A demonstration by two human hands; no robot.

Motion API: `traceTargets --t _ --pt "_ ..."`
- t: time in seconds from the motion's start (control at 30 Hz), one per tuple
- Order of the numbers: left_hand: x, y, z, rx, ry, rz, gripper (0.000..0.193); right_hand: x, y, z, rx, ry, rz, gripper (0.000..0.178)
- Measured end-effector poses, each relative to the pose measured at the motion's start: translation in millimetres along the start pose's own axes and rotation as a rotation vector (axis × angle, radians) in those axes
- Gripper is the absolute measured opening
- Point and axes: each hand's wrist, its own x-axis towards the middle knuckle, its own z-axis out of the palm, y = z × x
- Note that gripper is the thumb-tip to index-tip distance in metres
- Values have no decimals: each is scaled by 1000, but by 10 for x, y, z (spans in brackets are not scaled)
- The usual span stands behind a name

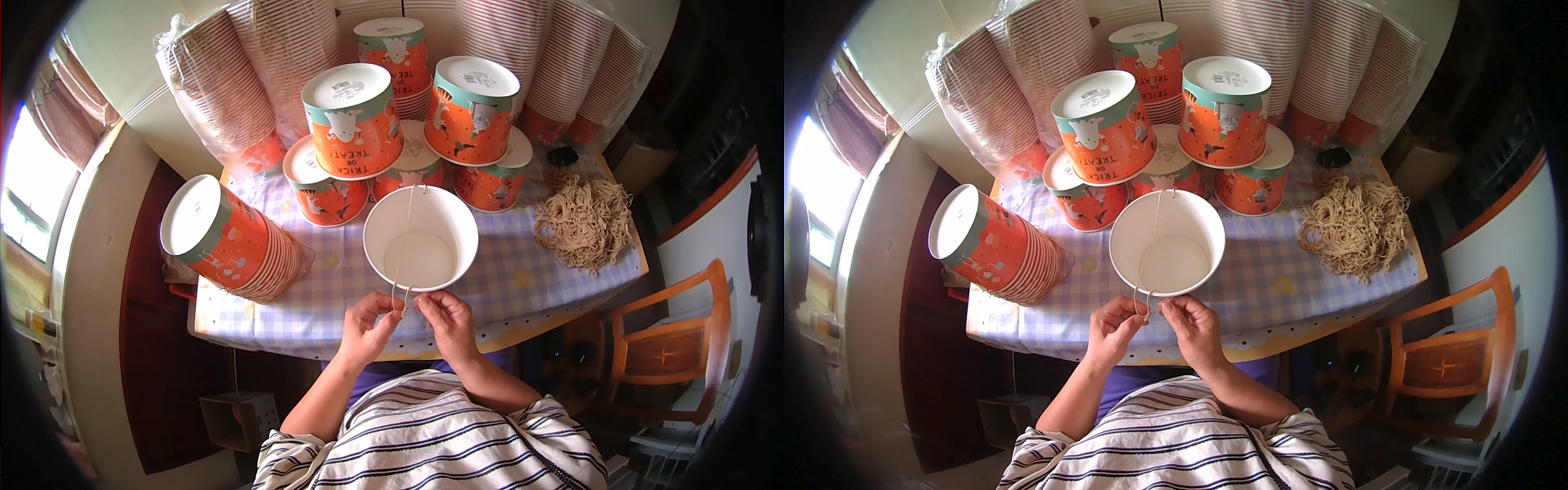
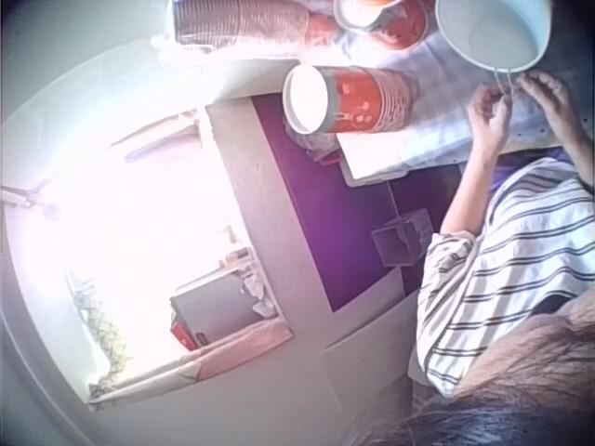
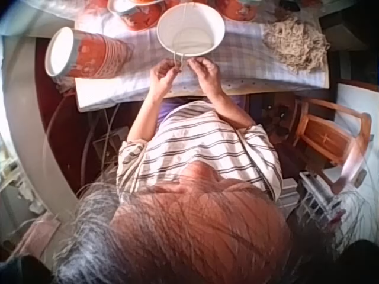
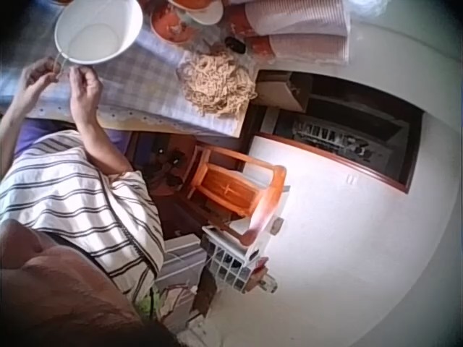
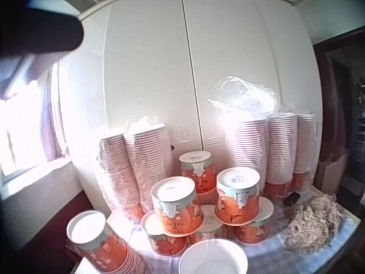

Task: Threading and tying string handles onto paper buckets.

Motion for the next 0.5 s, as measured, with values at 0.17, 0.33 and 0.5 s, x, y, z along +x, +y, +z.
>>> traceTargets --t 0.17,0.33,0.5 --pt "11 40 86 67 -15 73 15 -7 -2 -1 -18 -11 1 16" --pt "20 43 113 241 46 128 11 -8 54 1 20 -1 -35 15" --pt "19 10 55 199 1 55 11 -5 34 -5 -25 15 -31 15"
